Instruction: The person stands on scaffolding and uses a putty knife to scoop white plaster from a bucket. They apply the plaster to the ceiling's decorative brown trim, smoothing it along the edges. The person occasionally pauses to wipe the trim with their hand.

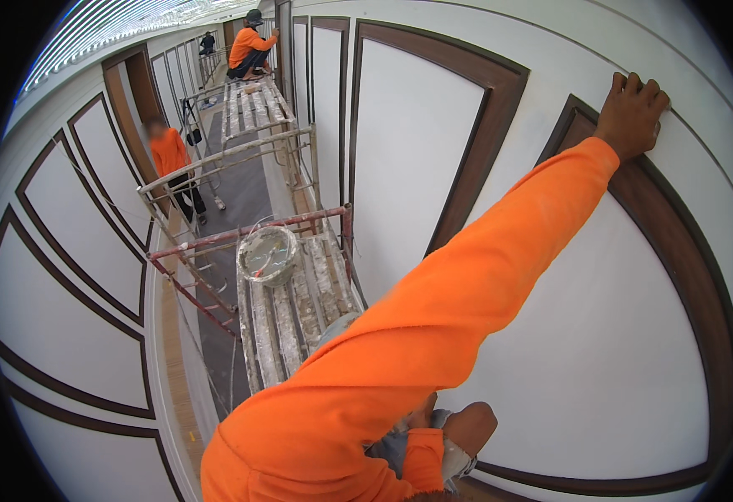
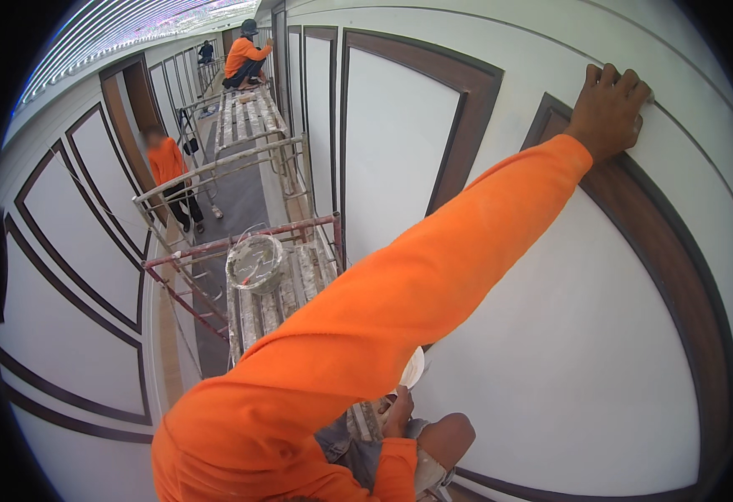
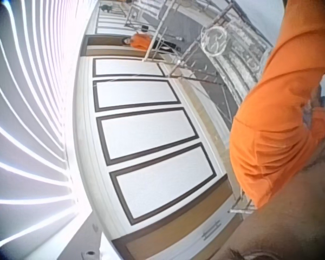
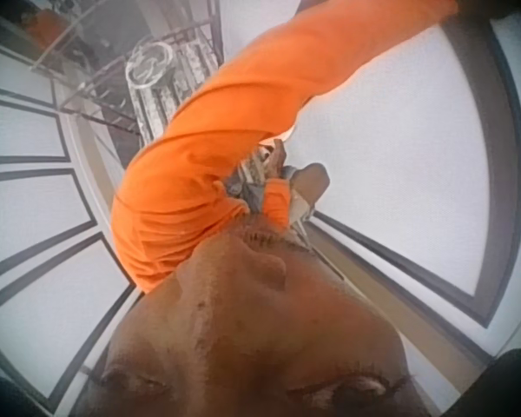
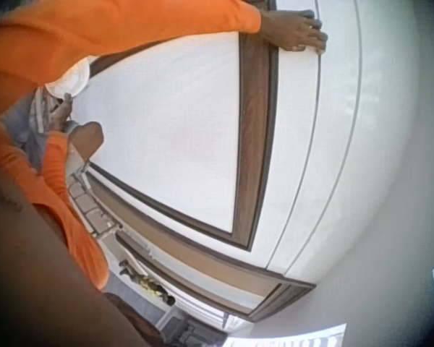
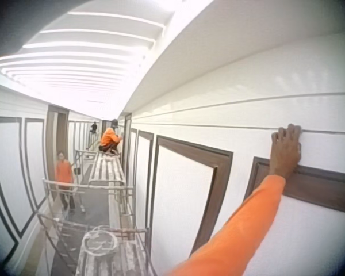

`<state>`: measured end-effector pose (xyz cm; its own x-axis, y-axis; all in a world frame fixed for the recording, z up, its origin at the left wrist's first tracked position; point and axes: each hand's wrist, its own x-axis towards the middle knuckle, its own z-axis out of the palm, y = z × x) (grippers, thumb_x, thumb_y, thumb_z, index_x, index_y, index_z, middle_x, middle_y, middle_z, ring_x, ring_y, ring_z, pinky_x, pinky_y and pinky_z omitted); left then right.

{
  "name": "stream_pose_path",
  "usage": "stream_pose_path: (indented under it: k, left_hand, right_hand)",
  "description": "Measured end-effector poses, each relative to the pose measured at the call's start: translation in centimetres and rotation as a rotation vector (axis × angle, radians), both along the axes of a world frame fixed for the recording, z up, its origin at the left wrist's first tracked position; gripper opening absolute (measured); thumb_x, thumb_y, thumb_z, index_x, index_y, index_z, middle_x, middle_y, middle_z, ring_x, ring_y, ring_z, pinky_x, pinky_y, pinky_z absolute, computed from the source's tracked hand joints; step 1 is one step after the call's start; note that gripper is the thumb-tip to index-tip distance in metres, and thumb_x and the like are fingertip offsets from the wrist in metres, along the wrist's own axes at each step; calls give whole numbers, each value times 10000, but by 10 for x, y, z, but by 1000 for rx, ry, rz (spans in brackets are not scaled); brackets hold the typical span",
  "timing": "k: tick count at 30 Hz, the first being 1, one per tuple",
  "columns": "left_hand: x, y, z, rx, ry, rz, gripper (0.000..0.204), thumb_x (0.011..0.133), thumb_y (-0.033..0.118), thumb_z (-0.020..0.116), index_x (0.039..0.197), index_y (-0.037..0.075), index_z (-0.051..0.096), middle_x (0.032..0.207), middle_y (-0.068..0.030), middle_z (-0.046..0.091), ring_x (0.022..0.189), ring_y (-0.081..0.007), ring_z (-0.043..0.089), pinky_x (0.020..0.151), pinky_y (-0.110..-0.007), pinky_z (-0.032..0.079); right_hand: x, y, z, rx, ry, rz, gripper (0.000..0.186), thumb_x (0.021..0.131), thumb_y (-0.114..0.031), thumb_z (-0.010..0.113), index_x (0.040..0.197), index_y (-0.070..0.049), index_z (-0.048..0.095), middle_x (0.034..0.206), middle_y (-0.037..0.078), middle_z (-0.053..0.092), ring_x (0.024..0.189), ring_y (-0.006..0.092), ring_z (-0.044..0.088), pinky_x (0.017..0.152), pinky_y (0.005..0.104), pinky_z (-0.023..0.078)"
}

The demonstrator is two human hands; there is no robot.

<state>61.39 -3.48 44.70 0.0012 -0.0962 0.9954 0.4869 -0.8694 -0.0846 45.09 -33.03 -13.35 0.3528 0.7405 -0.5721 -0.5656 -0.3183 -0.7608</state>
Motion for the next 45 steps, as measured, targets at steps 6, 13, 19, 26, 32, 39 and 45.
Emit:
stream_pose_path:
  k: [6,13,19,26,32,39,45]
  left_hand:
    - [-19,4,8,24,118,-56,359,863,250,647,1210,161,647,1156,-77,636,1078,-289,585,1039,-466,382]
    - [-30,-5,14,18,161,-157,414,808,227,655,1200,95,639,1148,-120,636,1084,-305,596,1055,-449,388]
    - [-4,-26,20,52,158,-369,480,792,305,693,1201,62,635,1215,-156,605,1203,-332,559,1063,-478,399]
    - [36,-19,-19,195,9,-201,537,765,374,696,1219,91,647,1281,-154,600,1325,-357,489,1105,-496,355]
    - [57,-2,-20,287,-104,-199,606,674,446,721,1169,102,651,1253,-124,591,1278,-330,476,1077,-526,328]
    - [78,1,-14,262,-166,-209,687,564,532,734,1095,100,675,1197,-144,577,1229,-348,448,1037,-585,295]
    - [27,22,-27,131,-35,-52,763,564,585,696,1159,107,703,1268,-169,580,1260,-371,431,1080,-626,263]
  right_hand:
    - [-11,-4,23,-13,-52,-7,432,937,-309,537,1242,-9,593,1049,115,705,815,215,678,435,311,425]
    - [-6,-3,11,-71,-7,-22,431,889,-406,600,1105,-35,559,843,148,638,465,195,459,425,341,403]
    - [-2,-2,-7,-17,8,-41,372,921,-329,565,1137,-29,606,927,119,677,616,200,579,422,323,421]
    - [-5,4,-8,3,58,-76,371,956,-279,542,1202,-9,602,942,88,683,706,193,649,412,305,430]
    - [3,8,-6,-19,-64,-119,342,956,-260,549,1185,-10,596,958,72,661,733,162,633,394,280,410]
    - [21,21,-21,99,-98,-183,324,938,-264,570,1123,-2,607,934,73,641,788,194,629,626,335,541]
    - [-12,20,-48,-66,225,11,337,937,-320,617,1162,-70,604,848,96,615,665,209,592,611,355,485]
